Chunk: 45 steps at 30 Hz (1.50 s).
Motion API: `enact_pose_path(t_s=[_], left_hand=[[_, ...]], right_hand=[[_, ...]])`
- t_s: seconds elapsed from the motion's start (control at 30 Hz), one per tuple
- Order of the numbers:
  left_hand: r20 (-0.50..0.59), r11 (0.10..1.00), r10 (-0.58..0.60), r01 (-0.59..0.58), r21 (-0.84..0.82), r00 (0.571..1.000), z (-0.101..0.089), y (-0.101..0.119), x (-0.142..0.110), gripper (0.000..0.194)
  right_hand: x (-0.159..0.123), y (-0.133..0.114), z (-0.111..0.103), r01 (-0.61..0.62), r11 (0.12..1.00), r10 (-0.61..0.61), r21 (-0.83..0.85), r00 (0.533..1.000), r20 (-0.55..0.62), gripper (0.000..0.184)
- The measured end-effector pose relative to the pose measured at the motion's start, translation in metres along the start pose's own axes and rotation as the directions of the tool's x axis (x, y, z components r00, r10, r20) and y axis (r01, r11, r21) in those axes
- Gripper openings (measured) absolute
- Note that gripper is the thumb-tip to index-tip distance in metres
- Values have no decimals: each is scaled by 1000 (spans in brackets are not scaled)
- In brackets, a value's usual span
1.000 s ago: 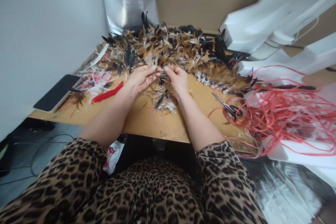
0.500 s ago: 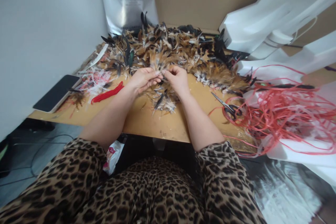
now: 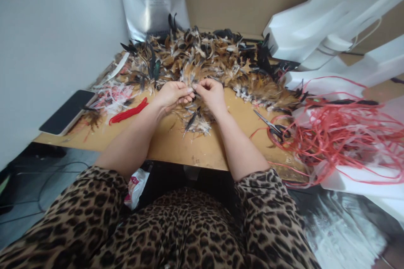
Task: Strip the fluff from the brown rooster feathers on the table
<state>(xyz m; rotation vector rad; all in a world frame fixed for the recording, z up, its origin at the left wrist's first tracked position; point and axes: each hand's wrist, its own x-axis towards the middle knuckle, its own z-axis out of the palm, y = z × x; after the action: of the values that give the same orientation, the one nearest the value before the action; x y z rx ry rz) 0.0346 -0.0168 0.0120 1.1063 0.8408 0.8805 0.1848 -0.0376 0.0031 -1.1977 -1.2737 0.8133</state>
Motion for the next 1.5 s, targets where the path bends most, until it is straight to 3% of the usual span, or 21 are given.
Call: enact_pose_path(t_s=[0.1, 0.23, 0.33, 0.4, 0.5, 0.57, 0.67, 0.83, 0.9, 1.07, 1.2, 1.33, 1.5], left_hand=[[-79, 999, 7, -11, -52, 997, -1, 5, 0, 15], [-164, 993, 15, -33, -111, 986, -5, 10, 2, 17], [-160, 992, 25, -44, -117, 987, -7, 11, 4, 17], [-148, 991, 32, -50, -120, 989, -8, 10, 4, 17], [-122, 992, 40, -54, -115, 992, -7, 9, 2, 17], [-102, 995, 35, -45, -94, 994, -7, 9, 1, 17], [-97, 998, 17, -22, -52, 995, -8, 9, 1, 16], [-111, 998, 48, -44, 42, 993, -13, 11, 2, 18], [-108, 990, 73, -58, 130, 991, -14, 12, 1, 18], [-71, 917, 92, -57, 396, 993, -12, 11, -1, 16], [-32, 857, 96, -67, 512, 995, -11, 6, 0, 17], [-1, 860, 67, -57, 508, 998, -8, 5, 0, 17], [9, 900, 28, -30, 435, 1000, -6, 7, -1, 17]], right_hand=[[0, 0, -5, -8, 999, 10, -32, 998, 57, 22], [-1, 4, -14, 81, 950, 8, -302, 959, 283, 14], [-2, 9, -15, 290, 810, -23, -509, 884, 467, 12], [-3, 11, -12, 420, 685, -58, -596, 846, 530, 16], [-5, 14, -7, 505, 542, -72, -671, 824, 563, 20], [-5, 16, -5, 522, 503, -73, -689, 820, 568, 19], [-3, 17, -7, 506, 535, -91, -677, 831, 549, 17], [-1, 10, -16, 318, 733, -46, -602, 905, 423, 14], [-2, 4, -18, 266, 777, -17, -571, 915, 403, 15], [-6, -7, -19, 270, 767, -13, -582, 913, 407, 15], [-6, -9, -19, 286, 724, -20, -628, 918, 395, 16], [-5, -11, -20, 278, 748, -54, -603, 930, 363, 16], [-2, -9, -21, 212, 869, -96, -448, 959, 267, 9]])
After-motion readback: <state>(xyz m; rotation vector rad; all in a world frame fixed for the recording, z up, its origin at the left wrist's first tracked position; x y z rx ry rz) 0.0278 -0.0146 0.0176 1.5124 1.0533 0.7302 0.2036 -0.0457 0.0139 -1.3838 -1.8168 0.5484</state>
